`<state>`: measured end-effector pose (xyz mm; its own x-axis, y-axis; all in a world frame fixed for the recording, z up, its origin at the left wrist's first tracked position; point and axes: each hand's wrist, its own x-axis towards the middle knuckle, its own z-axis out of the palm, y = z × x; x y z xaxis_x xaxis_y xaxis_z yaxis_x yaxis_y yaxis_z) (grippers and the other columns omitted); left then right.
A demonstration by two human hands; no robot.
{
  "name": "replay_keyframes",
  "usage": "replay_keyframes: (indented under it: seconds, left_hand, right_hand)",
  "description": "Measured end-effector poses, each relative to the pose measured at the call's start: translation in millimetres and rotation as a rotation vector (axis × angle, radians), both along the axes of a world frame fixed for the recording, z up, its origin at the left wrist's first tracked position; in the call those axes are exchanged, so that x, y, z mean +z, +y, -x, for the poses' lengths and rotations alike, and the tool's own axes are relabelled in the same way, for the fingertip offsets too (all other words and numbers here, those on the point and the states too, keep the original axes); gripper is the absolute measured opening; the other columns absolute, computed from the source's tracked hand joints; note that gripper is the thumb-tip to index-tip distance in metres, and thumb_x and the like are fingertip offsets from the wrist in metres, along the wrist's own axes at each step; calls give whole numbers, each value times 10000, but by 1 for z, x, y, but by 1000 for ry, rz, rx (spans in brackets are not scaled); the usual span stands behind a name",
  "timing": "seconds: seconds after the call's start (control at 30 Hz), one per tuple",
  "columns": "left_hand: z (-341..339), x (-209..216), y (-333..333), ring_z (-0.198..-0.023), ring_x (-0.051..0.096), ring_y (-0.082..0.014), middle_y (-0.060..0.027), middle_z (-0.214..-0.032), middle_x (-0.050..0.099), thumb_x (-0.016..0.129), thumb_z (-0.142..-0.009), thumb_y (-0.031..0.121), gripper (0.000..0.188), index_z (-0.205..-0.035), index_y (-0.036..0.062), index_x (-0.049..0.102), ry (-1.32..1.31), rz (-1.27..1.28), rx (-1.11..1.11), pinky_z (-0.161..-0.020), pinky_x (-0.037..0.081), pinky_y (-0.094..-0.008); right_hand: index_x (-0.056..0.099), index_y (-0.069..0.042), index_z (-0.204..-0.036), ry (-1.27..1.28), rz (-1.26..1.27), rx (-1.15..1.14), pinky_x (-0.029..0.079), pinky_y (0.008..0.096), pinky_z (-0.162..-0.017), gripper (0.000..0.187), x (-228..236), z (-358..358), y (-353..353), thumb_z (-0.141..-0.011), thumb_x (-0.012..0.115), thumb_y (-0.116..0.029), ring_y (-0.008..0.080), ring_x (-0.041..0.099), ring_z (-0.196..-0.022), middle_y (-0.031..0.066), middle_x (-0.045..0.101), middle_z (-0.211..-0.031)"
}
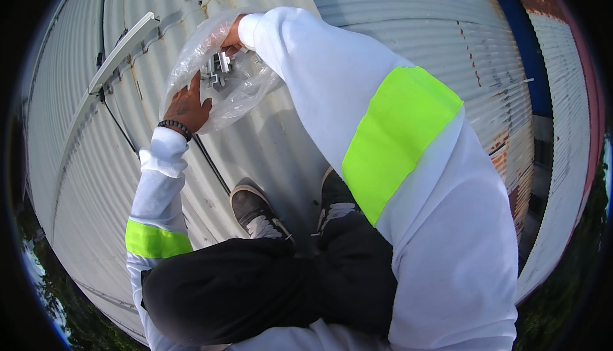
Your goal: The person sits on a corrugated metal roof and sorts small metal hardware pieces from a plastic bag. They handle the pieces by hand, separating them into piles on the roof surface while another worker is present nearby.
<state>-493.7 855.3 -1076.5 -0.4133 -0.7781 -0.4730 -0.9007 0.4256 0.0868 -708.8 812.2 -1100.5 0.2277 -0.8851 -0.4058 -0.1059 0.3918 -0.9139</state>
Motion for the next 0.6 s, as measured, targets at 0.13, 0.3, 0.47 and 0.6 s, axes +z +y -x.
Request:
replay_keyframes:
  seconds: [0.13,0.3,0.47,0.6]
  left_hand:
    - [-6,38,-2,-1269,499,-415,-296,-1397,462,652,-793,522,1021,-1526,9,160,-272,-2,-24,-1090,405,-451]
    - [-4,55,-5,-1159,605,-374,-280,-1299,551,631,-717,722,1165,-1523,1,198,-464,26,-112,-1004,481,-433]
    - [13,22,-13,-989,653,-378,-214,-1113,630,614,-885,275,371,-1147,13,628,69,78,-274,-905,523,-460]
    - [12,1,-38,-1126,602,-374,-214,-1228,605,655,-844,290,438,-1210,51,616,-10,-79,-186,-999,473,-450]
  right_hand:
    - [665,-74,-1134,847,693,310,525,396,-713,340,7,-9,-21,-920,547,-310,243,663,-943,130,693,-1087]
    - [674,-69,-1166,933,348,344,499,412,-876,375,17,-19,-27,-863,522,-231,329,642,-1044,141,671,-1179]
    - [669,-117,-1218,1162,344,454,502,404,-932,416,34,-18,-24,-832,537,-202,303,640,-1096,106,656,-1238]
    - [672,-135,-1199,1067,335,557,475,398,-957,373,19,-25,-14,-903,529,-313,319,602,-1148,134,652,-1229]
